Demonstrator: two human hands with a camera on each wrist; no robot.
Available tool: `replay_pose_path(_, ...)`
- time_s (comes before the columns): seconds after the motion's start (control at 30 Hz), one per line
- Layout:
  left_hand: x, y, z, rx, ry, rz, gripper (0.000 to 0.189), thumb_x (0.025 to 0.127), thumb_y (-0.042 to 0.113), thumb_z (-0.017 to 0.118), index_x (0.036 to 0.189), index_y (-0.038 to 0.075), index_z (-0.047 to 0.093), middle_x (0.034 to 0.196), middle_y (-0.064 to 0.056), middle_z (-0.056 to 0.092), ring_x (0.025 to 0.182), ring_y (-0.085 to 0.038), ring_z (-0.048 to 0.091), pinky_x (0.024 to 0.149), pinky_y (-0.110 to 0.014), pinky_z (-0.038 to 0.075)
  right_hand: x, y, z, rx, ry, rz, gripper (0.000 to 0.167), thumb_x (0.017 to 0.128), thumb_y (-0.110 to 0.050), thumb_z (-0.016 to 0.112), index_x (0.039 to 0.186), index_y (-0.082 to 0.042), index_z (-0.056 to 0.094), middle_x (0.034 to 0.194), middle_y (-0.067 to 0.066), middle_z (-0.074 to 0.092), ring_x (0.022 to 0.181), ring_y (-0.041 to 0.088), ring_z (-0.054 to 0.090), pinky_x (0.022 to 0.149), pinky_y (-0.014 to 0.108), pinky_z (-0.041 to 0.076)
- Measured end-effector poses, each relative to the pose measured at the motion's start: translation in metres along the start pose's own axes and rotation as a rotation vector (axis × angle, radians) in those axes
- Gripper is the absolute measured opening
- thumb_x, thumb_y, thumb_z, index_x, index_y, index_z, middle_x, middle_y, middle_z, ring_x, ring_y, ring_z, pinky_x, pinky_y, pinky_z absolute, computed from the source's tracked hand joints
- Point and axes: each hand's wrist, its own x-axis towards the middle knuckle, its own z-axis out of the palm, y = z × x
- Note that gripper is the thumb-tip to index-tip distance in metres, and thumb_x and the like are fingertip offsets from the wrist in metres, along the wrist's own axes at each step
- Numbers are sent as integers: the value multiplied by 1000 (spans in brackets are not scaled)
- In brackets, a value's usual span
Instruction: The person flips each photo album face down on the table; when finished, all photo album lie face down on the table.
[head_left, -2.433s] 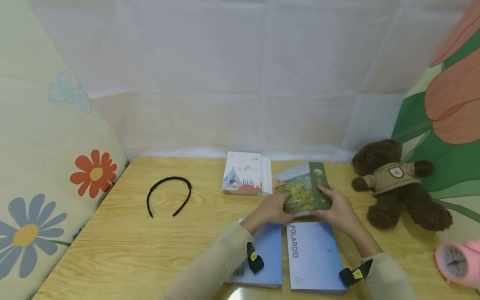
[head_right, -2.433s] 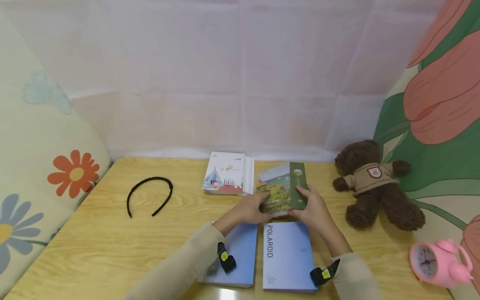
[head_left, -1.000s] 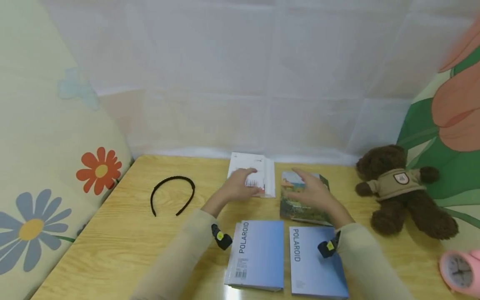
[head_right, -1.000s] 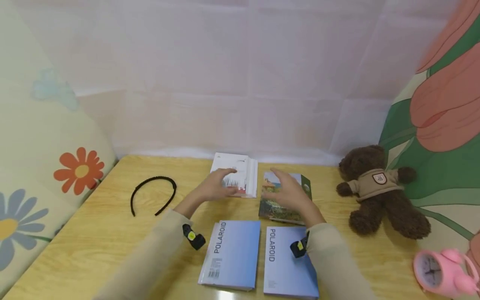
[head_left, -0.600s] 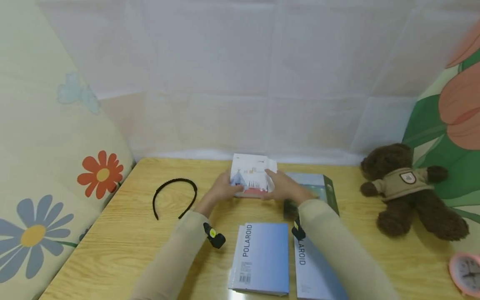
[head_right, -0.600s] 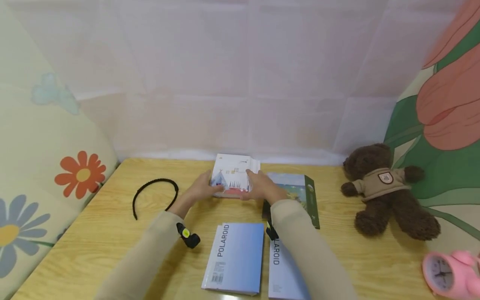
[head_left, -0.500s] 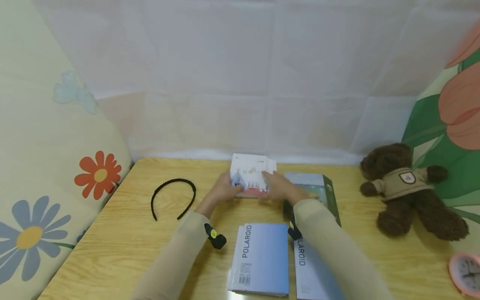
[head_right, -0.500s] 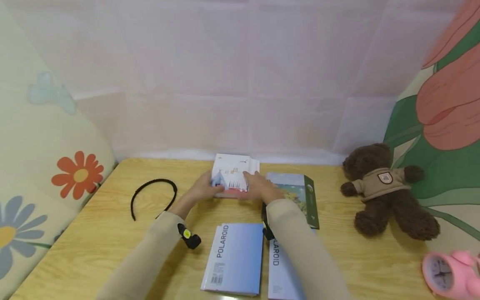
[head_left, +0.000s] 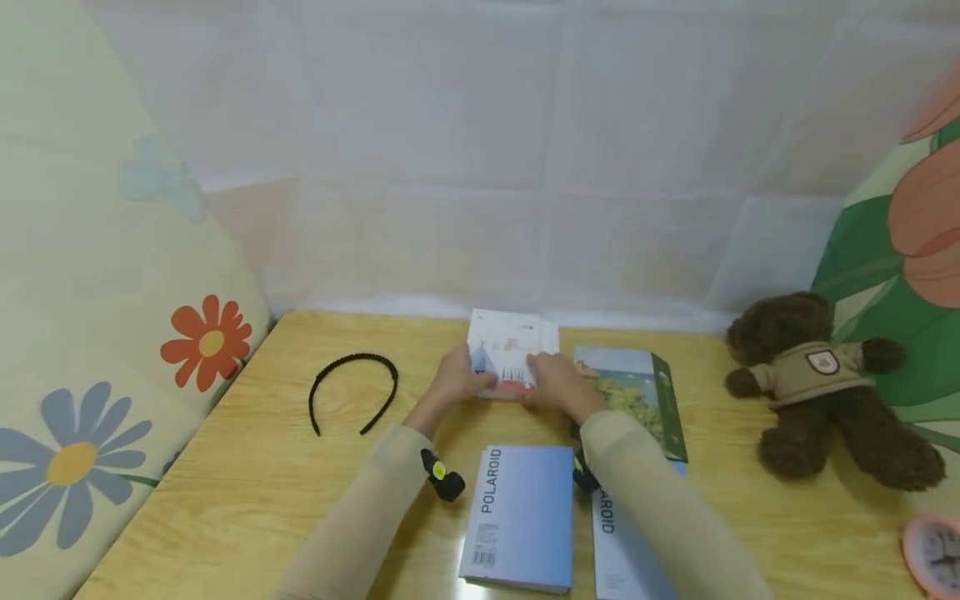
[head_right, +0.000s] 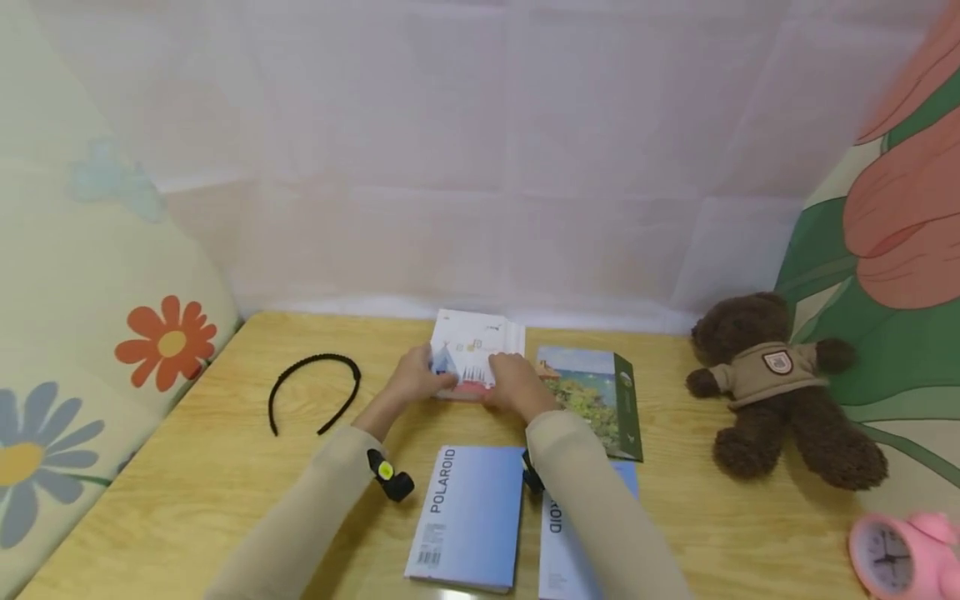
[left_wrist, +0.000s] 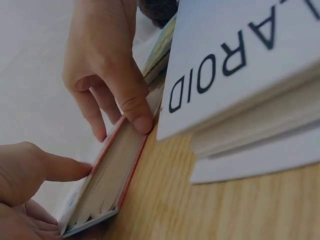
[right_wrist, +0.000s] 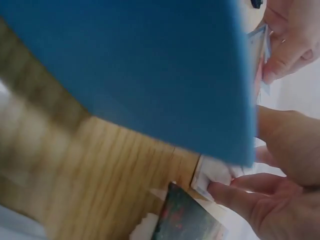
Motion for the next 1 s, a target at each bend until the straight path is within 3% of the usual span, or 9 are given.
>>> replay_pose_path(0.23, -18, -3, 1, 48, -60, 85, 75, 59, 4, 93, 123, -3, 53, 102, -12, 61, 93, -27, 60, 88, -42, 54, -20, 0, 1, 44, 12, 21, 74, 78, -22, 83, 140, 4, 52, 122, 21, 65, 99, 31, 64, 93, 43, 52)
replay_pose_path(0.4, -30, -6, 2, 73, -32, 117, 73, 63, -2, 88, 127, -2, 52, 101, -11, 61, 89, -25, 60, 83, -38, 55, -29, -3, 3, 74, 44, 21, 78, 72, -21, 85, 139, 3, 53, 124, 20, 65, 97, 30, 64, 92, 42, 53)
replay_pose_path(0.63, -38, -8, 0, 138, 24, 196, 61, 59, -5, 85, 112, -6, 54, 92, -13, 61, 85, -27, 59, 79, -42, 56, -40, -11, 6, 61, 72, 29, 76, 75, -23, 85, 138, 4, 53, 127, 22, 63, 110, 35, 62, 101, 45, 47)
replay_pose_path(0.87, -47, -13, 1, 136, 22, 178, 64, 60, -5, 85, 116, -7, 54, 93, -13, 61, 86, -27, 60, 81, -41, 55, -43, -14, 16, 99, 56, 55, 76, 75, -22, 85, 139, 2, 53, 133, 21, 60, 118, 36, 59, 103, 44, 46)
replay_pose_path(1.0, -48, -11, -1, 121, 34, 173, 65, 59, -7, 83, 118, -5, 55, 93, -12, 61, 84, -26, 59, 77, -40, 56, -43, -14, 17, 114, 93, 40, 75, 73, -19, 87, 137, 4, 55, 131, 23, 60, 115, 35, 61, 102, 43, 48)
